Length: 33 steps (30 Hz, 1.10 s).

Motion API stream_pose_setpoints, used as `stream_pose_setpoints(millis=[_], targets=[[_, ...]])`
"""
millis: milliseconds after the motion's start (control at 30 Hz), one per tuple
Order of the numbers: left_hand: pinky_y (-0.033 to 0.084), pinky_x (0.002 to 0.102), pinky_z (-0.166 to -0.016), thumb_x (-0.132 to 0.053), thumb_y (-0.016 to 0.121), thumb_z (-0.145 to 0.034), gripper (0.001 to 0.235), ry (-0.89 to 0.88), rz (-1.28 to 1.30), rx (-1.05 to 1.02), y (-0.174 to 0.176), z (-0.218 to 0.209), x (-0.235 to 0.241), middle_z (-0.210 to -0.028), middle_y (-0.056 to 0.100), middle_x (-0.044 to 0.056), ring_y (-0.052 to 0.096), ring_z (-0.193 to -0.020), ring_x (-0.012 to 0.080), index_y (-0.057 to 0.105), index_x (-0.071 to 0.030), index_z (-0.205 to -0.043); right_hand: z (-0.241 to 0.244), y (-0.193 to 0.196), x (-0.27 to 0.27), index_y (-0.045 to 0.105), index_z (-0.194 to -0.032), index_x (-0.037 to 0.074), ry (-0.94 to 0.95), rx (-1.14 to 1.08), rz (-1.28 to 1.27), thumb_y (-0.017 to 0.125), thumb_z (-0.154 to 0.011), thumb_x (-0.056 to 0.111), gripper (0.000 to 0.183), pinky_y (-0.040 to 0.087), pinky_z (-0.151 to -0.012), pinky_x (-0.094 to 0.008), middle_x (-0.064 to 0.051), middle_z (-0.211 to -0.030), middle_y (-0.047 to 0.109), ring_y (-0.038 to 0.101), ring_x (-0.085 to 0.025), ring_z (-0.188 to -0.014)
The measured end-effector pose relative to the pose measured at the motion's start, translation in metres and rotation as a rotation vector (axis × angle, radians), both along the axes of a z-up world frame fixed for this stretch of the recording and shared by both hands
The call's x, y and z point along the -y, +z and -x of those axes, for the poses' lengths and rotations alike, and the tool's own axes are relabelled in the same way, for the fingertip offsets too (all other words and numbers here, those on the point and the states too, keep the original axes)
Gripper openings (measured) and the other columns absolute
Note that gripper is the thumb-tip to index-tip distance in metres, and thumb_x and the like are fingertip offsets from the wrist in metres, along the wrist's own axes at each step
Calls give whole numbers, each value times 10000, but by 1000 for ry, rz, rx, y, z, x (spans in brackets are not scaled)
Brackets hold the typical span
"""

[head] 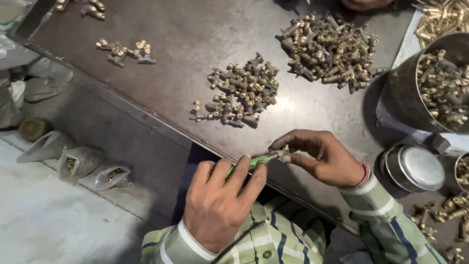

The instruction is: Scraping and cleaning small metal fittings using a hand tool.

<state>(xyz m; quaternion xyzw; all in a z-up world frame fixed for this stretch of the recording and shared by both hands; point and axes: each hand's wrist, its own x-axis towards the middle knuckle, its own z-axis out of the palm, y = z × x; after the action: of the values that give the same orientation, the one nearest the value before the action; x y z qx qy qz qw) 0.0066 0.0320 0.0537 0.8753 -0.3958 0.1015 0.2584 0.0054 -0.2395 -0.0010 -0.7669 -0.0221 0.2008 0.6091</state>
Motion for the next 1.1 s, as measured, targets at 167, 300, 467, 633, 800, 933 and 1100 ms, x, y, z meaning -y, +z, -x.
stream_pose_setpoints(millis=[167, 300, 467, 633, 800, 933, 1100], targets=[[483, 460, -766, -62, 710, -806, 468, 136, 65, -219, -15, 6, -28, -980, 724, 201, 638, -839, 351, 646, -7, -1266, -8, 7, -30, 733, -1187, -14, 63, -15, -24, 709, -910, 4, 278, 593, -891, -331, -115, -1073, 789, 717, -160, -978], [548, 434, -700, -106, 710, -880, 402, 283, 348, -838, -42, 25, -53, -925, 774, 156, 717, -838, 351, 618, -11, -1259, -8, 14, -56, 687, -1243, 7, 134, 106, 66, 712, -880, 53, 367, 620, -914, -319, -65, -1110, 798, 778, -144, -1014], [541, 435, -723, -84, 730, -878, 329, 412, 268, -237, -71, 32, -66, -893, 748, 134, 693, -815, 326, 652, -36, -1194, -4, -23, -49, 726, -1224, -9, -151, -85, -7, 758, -891, 132, 363, 616, -827, -336, -138, -1036, 803, 753, -182, -911], [517, 457, -688, -42, 729, -857, 308, 460, 109, -146, -76, 27, -49, -828, 691, 169, 648, -762, 366, 691, -37, -1162, -7, -26, -61, 721, -1191, -39, -520, -233, -125, 687, -948, 206, 347, 614, -756, -293, -138, -1047, 798, 750, -165, -842], [515, 429, -703, -73, 694, -920, 362, 316, 276, -199, -67, 22, -11, -921, 696, 148, 660, -790, 343, 585, -50, -1265, 2, -26, -59, 752, -1227, -83, -509, -237, -79, 677, -987, 182, 365, 530, -741, -328, -180, -1060, 794, 677, -195, -806], [538, 311, -607, -51, 588, -974, 420, 270, 592, -967, -75, 14, 5, -817, 777, 92, 676, -620, 141, 445, -28, -1368, 0, 4, -29, 686, -1218, -77, -573, -146, -228, 636, -952, 158, 358, 629, -865, -314, -145, -1106, 777, 769, -185, -998], [405, 215, -425, -174, 470, -1058, 454, 64, 947, -1699, -46, 6, 18, -847, 731, 156, 525, -485, 65, 342, -53, -1477, 17, 4, 1, 642, -1054, -95, -717, -3, -494, 523, -1064, 163, 285, 515, -650, -243, -147, -970, 751, 608, -130, -695]])
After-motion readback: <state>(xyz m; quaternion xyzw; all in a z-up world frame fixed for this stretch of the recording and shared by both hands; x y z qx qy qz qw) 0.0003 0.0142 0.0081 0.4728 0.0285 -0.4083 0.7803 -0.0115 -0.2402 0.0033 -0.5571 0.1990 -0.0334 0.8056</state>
